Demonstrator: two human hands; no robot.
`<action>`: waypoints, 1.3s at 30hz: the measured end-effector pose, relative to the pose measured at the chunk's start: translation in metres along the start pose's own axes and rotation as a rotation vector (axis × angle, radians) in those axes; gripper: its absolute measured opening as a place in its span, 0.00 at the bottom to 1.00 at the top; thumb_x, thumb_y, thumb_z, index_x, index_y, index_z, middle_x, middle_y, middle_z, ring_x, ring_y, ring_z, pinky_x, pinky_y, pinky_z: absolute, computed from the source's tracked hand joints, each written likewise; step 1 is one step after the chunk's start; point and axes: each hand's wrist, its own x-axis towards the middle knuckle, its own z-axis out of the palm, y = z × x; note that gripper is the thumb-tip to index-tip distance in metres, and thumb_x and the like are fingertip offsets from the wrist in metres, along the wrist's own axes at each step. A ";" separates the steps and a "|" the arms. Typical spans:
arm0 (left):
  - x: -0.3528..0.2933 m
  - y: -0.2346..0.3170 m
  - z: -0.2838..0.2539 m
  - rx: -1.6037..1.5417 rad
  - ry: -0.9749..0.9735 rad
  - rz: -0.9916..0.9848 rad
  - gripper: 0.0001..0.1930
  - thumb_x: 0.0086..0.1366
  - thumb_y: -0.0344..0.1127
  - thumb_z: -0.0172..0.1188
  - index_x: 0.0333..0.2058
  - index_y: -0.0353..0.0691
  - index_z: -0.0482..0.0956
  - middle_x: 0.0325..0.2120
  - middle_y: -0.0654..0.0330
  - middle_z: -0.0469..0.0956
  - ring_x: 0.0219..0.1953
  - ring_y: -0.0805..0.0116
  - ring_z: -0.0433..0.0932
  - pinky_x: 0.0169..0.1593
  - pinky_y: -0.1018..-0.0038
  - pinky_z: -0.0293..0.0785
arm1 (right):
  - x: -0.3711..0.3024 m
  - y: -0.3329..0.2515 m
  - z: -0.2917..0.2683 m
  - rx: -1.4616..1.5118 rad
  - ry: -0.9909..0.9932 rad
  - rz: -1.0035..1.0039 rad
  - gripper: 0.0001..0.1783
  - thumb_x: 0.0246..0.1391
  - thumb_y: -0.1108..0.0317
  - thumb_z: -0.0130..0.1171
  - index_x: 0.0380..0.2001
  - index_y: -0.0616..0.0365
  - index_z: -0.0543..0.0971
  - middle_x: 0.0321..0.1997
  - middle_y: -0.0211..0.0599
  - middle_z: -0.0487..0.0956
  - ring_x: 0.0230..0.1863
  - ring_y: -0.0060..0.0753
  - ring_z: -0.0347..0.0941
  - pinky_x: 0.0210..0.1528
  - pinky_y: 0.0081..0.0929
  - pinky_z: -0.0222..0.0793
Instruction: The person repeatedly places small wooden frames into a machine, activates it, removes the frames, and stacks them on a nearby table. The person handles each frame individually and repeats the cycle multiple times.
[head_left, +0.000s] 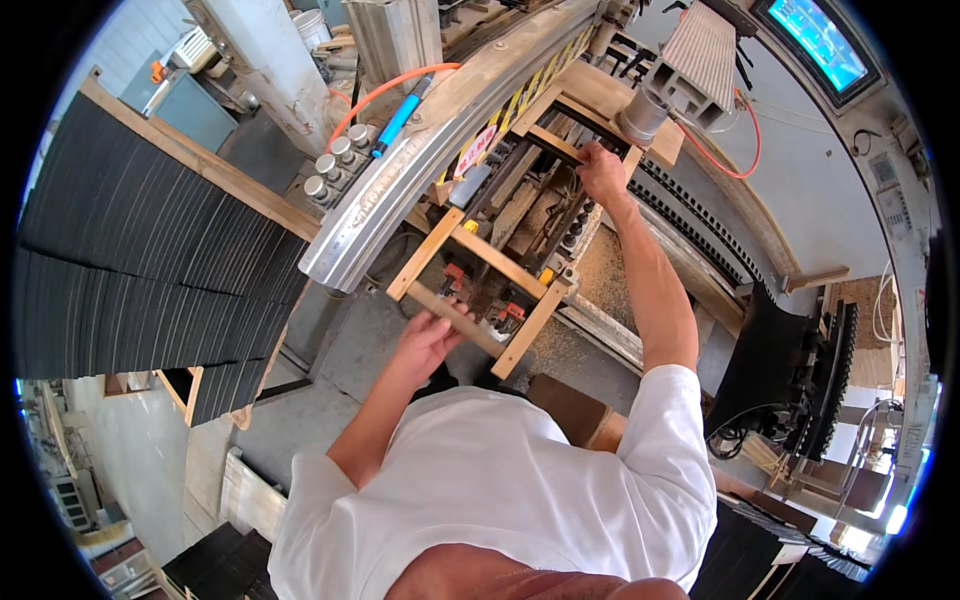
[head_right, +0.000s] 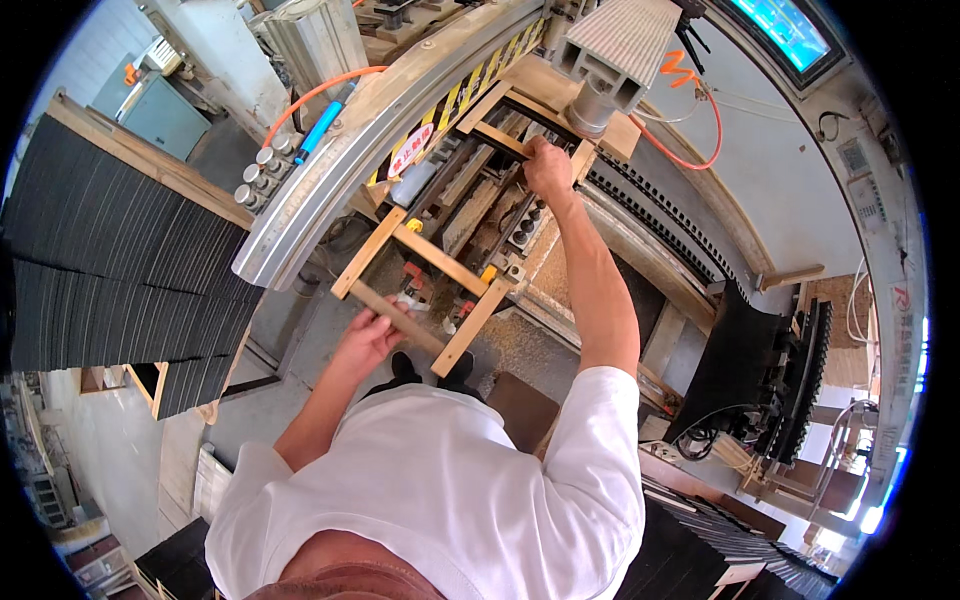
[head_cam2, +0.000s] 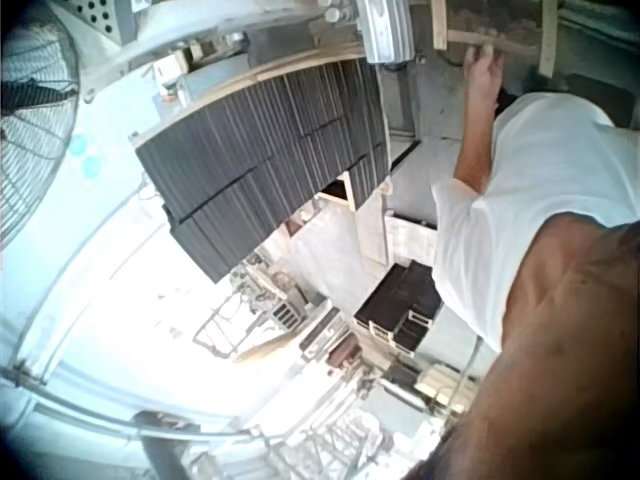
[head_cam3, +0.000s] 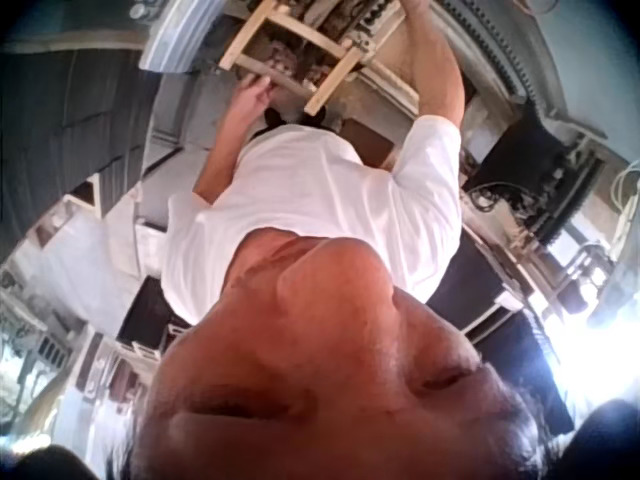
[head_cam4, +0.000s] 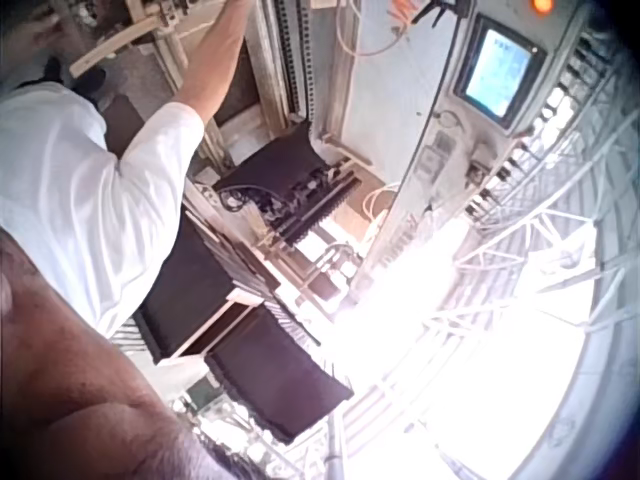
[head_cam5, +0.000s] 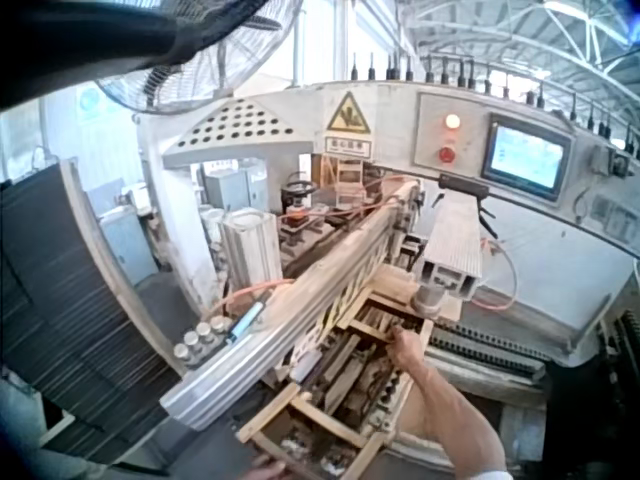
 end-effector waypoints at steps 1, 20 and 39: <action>-0.010 0.002 -0.006 0.008 -0.002 0.000 0.19 0.68 0.26 0.47 0.57 0.36 0.64 0.55 0.53 0.70 0.59 0.54 0.69 0.59 0.63 0.70 | 0.003 -0.003 0.000 -0.005 -0.023 0.033 0.14 0.42 0.72 0.60 0.37 0.57 0.78 0.35 0.47 0.81 0.41 0.52 0.77 0.43 0.41 0.72; -0.057 0.029 -0.115 0.095 0.188 -0.109 0.16 0.68 0.29 0.51 0.53 0.37 0.67 0.50 0.56 0.73 0.54 0.61 0.73 0.55 0.66 0.72 | 0.014 -0.028 -0.002 -0.342 -0.039 -0.025 0.08 0.42 0.72 0.56 0.30 0.57 0.75 0.32 0.48 0.80 0.40 0.51 0.77 0.43 0.44 0.69; -0.025 -0.028 -0.100 0.251 0.451 -0.026 0.15 0.66 0.29 0.52 0.51 0.34 0.69 0.50 0.55 0.74 0.51 0.64 0.74 0.53 0.66 0.74 | -0.005 -0.021 -0.006 -0.493 0.126 -0.361 0.10 0.42 0.70 0.59 0.31 0.54 0.75 0.36 0.36 0.79 0.43 0.40 0.74 0.46 0.38 0.62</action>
